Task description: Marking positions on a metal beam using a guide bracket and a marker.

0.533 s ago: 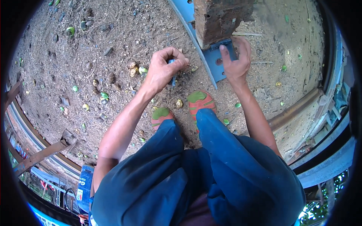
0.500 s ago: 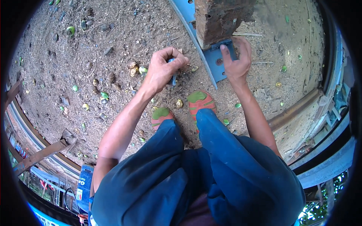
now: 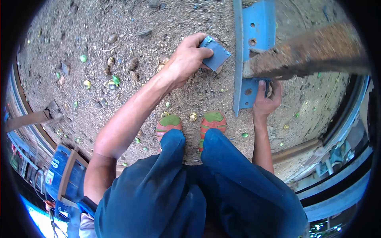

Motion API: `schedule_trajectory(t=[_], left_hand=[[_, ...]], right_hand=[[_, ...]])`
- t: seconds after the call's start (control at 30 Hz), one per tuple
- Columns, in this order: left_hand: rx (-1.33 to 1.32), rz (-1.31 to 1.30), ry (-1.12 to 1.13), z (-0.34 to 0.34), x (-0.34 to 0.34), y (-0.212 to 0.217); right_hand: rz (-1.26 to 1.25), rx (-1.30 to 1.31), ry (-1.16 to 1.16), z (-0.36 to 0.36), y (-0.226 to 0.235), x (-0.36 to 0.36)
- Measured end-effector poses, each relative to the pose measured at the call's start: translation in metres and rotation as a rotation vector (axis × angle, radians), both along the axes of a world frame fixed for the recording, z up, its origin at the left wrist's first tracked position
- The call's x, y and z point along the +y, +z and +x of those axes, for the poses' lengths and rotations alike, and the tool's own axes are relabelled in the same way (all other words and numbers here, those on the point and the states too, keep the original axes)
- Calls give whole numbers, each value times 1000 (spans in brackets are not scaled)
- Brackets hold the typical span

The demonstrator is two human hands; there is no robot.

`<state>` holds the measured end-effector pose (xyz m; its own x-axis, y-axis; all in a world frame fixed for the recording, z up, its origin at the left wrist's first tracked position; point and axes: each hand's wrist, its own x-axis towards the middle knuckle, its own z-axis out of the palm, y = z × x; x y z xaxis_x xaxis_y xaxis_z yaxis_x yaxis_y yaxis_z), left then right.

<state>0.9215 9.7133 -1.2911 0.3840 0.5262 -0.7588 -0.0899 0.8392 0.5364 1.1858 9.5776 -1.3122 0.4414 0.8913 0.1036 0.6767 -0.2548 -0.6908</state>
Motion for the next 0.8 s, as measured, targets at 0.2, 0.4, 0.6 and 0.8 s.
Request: schedule_trajectory(t=[0.2,0.4,0.6,0.8], left_hand=[[204,530,-109,-5,21,-8],[145,800,-97,22,72,-3],[145,1209,-460,62,112,1],[155,1431,-654,81,125,8]], right_hand=[[23,134,0,-2,-7,-6],[19,173,-65,-2,-7,-8],[-14,194,-77,0,-6,-13],[-40,277,-98,2,-4,-18]])
